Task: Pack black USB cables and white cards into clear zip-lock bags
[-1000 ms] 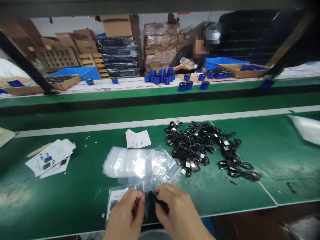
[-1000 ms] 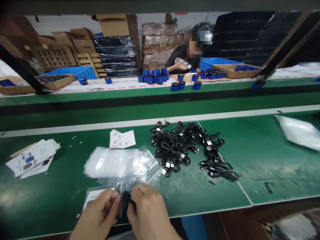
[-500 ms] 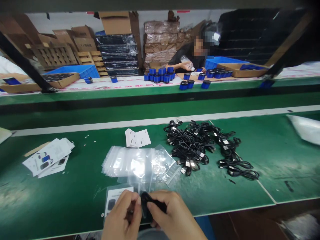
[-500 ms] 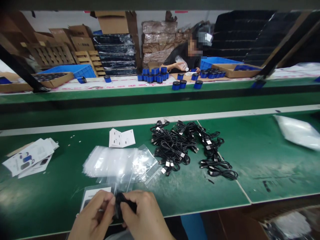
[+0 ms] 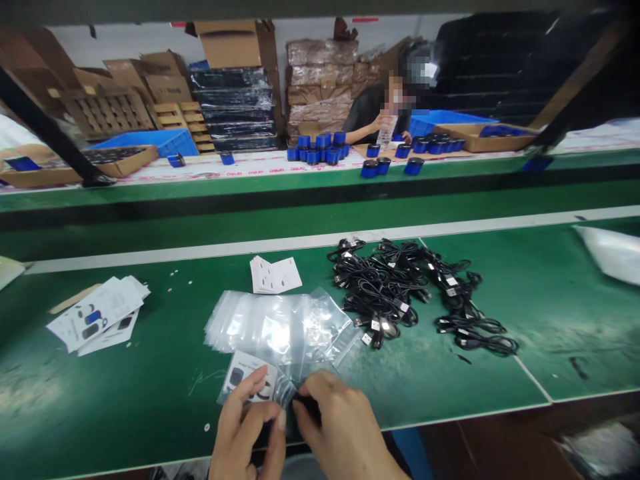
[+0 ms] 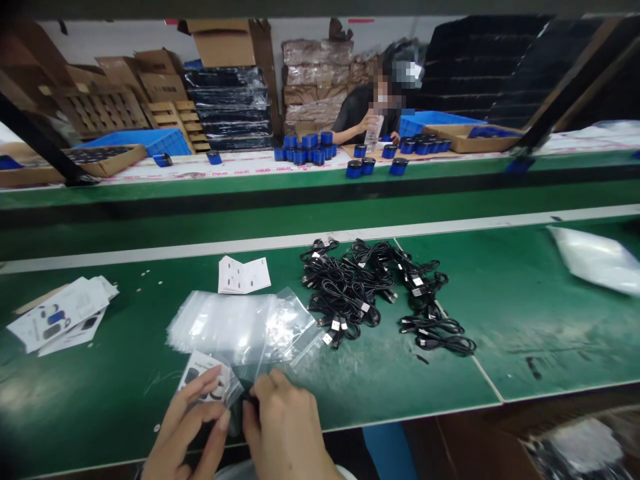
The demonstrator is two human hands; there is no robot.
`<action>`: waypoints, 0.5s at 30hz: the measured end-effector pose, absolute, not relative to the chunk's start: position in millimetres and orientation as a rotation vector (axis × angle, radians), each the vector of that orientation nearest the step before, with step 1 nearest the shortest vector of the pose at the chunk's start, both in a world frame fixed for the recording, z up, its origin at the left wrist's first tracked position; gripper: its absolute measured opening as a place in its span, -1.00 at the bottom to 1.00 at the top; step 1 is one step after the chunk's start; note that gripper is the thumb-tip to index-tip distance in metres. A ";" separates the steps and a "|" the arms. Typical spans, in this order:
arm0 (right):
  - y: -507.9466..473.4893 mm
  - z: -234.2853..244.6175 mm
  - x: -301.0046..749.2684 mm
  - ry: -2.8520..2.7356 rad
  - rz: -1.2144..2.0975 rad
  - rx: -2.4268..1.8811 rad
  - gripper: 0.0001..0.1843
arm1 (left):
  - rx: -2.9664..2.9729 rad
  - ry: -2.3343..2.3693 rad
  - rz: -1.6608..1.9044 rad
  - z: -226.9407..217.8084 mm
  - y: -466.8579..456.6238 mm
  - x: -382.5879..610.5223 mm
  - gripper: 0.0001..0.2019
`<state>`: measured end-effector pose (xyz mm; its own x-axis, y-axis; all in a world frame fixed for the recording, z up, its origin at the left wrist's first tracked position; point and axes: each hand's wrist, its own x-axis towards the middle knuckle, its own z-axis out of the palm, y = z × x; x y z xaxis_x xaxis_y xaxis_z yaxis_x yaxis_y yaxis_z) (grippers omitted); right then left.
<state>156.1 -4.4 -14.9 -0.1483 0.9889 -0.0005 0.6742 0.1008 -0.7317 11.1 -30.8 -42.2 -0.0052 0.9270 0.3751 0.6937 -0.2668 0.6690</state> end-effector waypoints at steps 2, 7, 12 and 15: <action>-4.4 -14.3 157.1 -1.905 0.804 -1.605 -0.85 | 1.967 1.689 1.143 -40.3 -32.0 13.7 -0.79; -1.2 -7.1 175.9 -1.573 1.153 -1.488 -0.89 | 1.875 1.713 1.146 -33.8 -26.7 12.4 -0.86; -6.4 -5.4 184.1 -1.523 1.301 -1.348 -0.68 | 1.768 1.664 1.121 -30.5 -22.0 10.3 -0.89; -6.6 0.4 178.8 -1.669 1.211 -1.423 -0.75 | 1.773 1.631 1.155 -30.7 -23.1 11.5 -0.91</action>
